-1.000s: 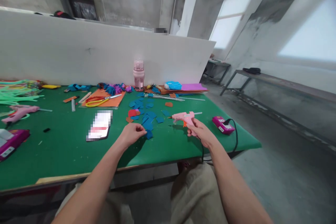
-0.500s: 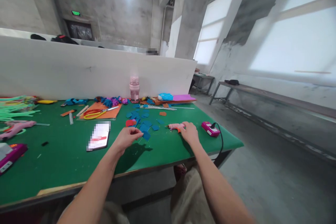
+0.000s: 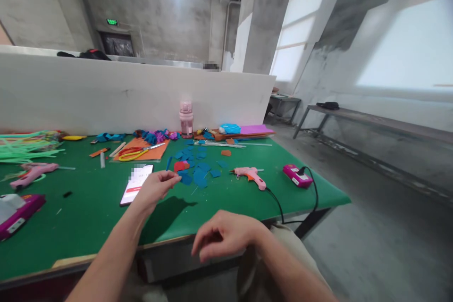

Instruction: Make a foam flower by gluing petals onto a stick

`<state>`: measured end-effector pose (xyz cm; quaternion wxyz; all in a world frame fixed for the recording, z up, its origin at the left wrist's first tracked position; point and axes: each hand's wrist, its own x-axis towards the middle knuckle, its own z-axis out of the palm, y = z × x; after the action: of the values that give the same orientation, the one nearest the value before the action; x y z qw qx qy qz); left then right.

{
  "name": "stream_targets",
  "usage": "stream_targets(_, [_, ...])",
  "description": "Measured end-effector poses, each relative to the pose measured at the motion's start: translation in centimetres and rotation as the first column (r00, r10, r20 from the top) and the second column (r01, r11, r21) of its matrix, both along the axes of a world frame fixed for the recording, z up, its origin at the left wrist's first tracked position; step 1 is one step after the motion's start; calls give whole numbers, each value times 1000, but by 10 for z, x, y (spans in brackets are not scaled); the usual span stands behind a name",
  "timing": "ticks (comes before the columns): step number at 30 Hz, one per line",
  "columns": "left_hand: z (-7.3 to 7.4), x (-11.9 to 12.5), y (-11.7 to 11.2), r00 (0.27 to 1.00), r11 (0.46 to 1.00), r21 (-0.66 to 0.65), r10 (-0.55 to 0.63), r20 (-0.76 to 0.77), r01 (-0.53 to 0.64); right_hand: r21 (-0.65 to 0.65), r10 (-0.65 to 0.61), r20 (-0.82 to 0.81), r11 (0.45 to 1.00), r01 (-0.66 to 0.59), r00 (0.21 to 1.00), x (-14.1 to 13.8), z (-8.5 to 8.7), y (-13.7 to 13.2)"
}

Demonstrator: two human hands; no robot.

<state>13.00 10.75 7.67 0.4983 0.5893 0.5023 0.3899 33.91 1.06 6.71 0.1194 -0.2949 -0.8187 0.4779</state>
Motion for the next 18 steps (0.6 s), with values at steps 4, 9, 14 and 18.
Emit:
stream_targets(4, [4, -5, -5, 998, 999, -15, -44, -36, 44, -159, -78, -135, 986, 56, 988, 12, 10, 4])
stream_targets(9, [12, 8, -16, 974, 986, -30, -165, -153, 163, -94, -728, -443, 619, 780, 524, 38, -7, 47])
stream_targets(14, [12, 25, -18, 902, 948, 82, -262, -344, 307, 121, -645, -413, 661, 741, 643, 24, -10, 49])
stream_targets(18, [10, 37, -18, 842, 905, 103, -336, -421, 413, 255, -601, -304, 696, 671, 740, 7, -8, 40])
